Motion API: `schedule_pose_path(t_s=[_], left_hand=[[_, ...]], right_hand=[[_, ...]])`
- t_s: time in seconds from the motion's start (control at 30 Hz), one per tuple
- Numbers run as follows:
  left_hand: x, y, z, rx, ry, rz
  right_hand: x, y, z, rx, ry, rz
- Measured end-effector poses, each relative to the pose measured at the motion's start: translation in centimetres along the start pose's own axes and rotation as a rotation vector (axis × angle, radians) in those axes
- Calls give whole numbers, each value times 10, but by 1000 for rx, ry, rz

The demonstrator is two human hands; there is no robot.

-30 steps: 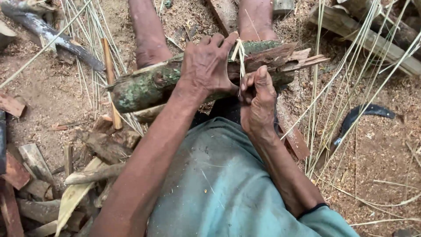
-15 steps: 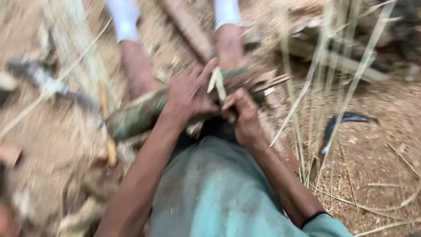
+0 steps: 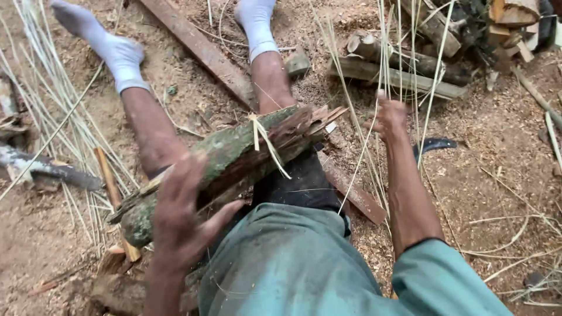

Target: Bundling wood pieces together using thin fiber strips while sitting on the ground

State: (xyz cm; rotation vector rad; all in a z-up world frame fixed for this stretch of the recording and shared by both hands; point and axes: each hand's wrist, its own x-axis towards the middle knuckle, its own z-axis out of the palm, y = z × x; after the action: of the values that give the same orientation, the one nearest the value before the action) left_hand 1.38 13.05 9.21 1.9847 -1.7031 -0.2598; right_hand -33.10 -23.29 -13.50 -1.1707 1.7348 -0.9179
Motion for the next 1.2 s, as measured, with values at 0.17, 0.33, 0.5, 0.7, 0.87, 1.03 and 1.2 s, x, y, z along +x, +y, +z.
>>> schedule_pose_path(t_s=[0.17, 0.33, 0.5, 0.7, 0.87, 1.03, 1.2], left_hand=[[-42, 22, -36, -519, -105, -381], [-94, 16, 33, -1613, -292, -666], [-93, 6, 79, -2043, -189, -1110], [-94, -13, 116, -2439, -92, -1155], [-81, -11, 153, -2567, 27, -820], [-75, -12, 175, -2522, 168, -759], [-70, -13, 202, -2310, 367, -759]], right_hand=[[-21, -11, -20, 107, -366, -12], [58, 51, -106, -510, 0, -512], [30, 30, -106, -1238, 82, 61], [-120, -151, 37, -173, -426, -887], [-202, -284, 134, -542, -1335, -877], [-172, -138, 278, -1242, -1667, -1437], [-236, -215, 258, -1351, -1774, -548]])
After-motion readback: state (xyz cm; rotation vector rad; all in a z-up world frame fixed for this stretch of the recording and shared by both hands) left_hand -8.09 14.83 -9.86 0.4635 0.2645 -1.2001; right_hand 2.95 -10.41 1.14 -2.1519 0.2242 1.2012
